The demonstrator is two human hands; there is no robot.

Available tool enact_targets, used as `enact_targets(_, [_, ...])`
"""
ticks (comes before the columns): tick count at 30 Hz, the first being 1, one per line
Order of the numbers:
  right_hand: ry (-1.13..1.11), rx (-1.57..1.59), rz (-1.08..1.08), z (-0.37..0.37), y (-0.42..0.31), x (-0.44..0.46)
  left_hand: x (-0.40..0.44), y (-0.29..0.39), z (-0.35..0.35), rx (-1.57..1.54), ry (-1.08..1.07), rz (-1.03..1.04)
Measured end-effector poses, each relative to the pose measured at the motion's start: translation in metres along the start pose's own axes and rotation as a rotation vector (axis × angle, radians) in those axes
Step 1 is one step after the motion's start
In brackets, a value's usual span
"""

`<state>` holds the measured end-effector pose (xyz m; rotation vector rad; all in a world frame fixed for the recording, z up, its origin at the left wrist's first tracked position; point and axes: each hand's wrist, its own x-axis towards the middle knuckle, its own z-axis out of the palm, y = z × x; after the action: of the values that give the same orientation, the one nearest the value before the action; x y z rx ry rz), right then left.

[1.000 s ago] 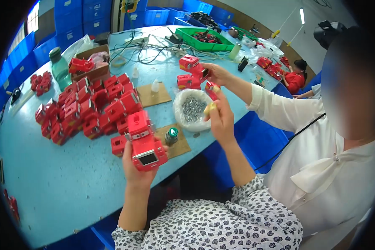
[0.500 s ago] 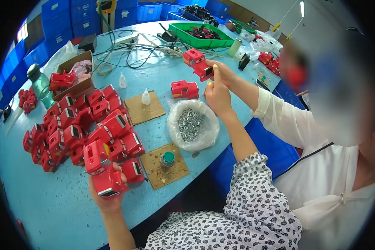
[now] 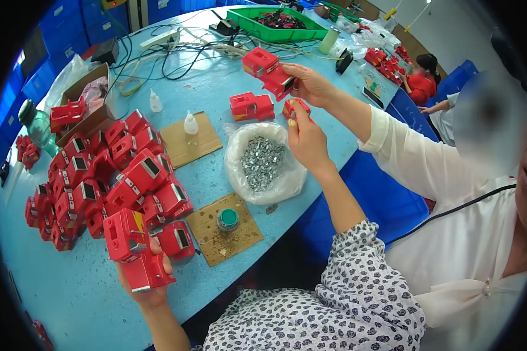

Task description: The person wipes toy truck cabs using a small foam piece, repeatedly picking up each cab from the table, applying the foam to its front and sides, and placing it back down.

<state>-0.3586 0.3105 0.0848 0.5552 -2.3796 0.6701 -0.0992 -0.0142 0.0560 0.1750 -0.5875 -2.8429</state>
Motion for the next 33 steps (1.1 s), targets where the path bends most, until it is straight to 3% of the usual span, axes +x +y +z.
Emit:
enact_targets(6, [-0.22,0.282,0.161,-0.008,-0.055,-0.058,-0.005,0.003,0.013,-0.181,0.012,-0.06])
enact_targets(7, [-0.268,0.346,0.192,-0.01,-0.067,-0.065,-0.002,0.005,0.01,-0.197,-0.065,-0.1])
enact_targets(10, [-0.32,0.465,0.172,-0.019,-0.106,-0.083,-0.002,0.005,0.0,-0.223,-0.178,-0.172])
enact_targets(12, [-0.353,0.558,0.144,-0.03,-0.134,-0.093,-0.004,0.003,-0.001,-0.212,-0.133,-0.223])
enact_targets(14, [-0.393,0.66,0.062,-0.042,-0.168,-0.1,-0.006,-0.003,0.003,-0.153,-0.235,-0.186])
enact_targets(16, [-0.444,0.785,-0.066,-0.054,-0.196,-0.103,-0.023,-0.009,0.018,-0.174,-0.057,-0.183])
enact_targets(17, [-0.459,0.794,-0.08,-0.057,-0.208,-0.105,-0.031,-0.01,0.014,-0.123,-0.122,-0.18])
enact_targets(19, [-0.495,0.857,-0.277,-0.058,-0.228,-0.109,-0.051,-0.014,0.014,-0.134,-0.054,-0.136])
enact_targets(23, [-0.664,0.991,-0.377,-0.045,-0.253,-0.128,-0.097,-0.008,0.002,-0.116,0.029,-0.029])
enact_targets(33, [-0.774,0.889,-0.58,-0.046,-0.284,-0.141,-0.144,-0.004,-0.008,-0.228,0.159,0.091])
